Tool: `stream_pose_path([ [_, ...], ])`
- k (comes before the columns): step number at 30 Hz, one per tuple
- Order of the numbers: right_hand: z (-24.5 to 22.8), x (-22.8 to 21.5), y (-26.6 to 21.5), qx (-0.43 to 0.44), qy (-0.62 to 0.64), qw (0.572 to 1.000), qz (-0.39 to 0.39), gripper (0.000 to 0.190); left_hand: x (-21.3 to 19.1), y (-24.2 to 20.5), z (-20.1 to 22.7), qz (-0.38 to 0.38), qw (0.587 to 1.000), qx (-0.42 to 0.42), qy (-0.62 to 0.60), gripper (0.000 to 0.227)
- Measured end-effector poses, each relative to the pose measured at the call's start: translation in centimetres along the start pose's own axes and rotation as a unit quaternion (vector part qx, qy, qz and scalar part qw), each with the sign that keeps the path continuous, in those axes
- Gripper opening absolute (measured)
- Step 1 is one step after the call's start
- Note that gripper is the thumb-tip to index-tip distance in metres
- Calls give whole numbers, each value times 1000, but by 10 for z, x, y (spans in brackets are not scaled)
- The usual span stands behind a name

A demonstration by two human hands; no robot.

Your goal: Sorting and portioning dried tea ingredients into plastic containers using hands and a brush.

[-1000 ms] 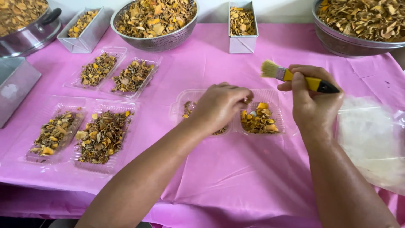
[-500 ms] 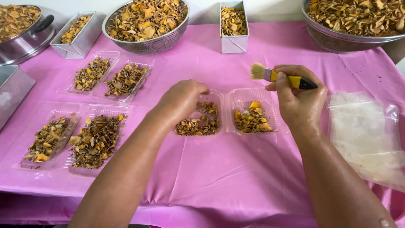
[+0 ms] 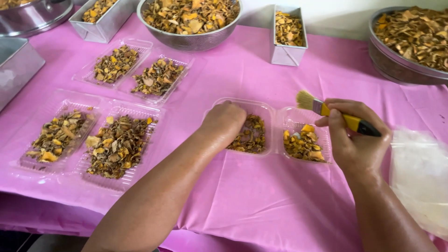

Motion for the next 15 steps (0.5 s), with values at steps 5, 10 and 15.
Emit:
stream_pose_path([
  [5,-5,3,-4,1,-14,1000,-21,12,-7,-13,1,-91,992,-56,-66,20],
  [10,-14,4,-5,-12,-48,998,-28,11,-59,-76,17,-79,755,-137,-636,21],
  [15,-19,7,-5,6,-15,999,-41,10,-51,-62,9,48,881,16,-470,40],
])
Point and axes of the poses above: each hand's wrist, its own y-axis towards the middle knuckle, its own x-axis out of the palm, z = x × y, the point moved 4 cm from there along y, towards the middle knuckle, and after that the axes turned 11 degrees about -z, right-handed, at the moved point
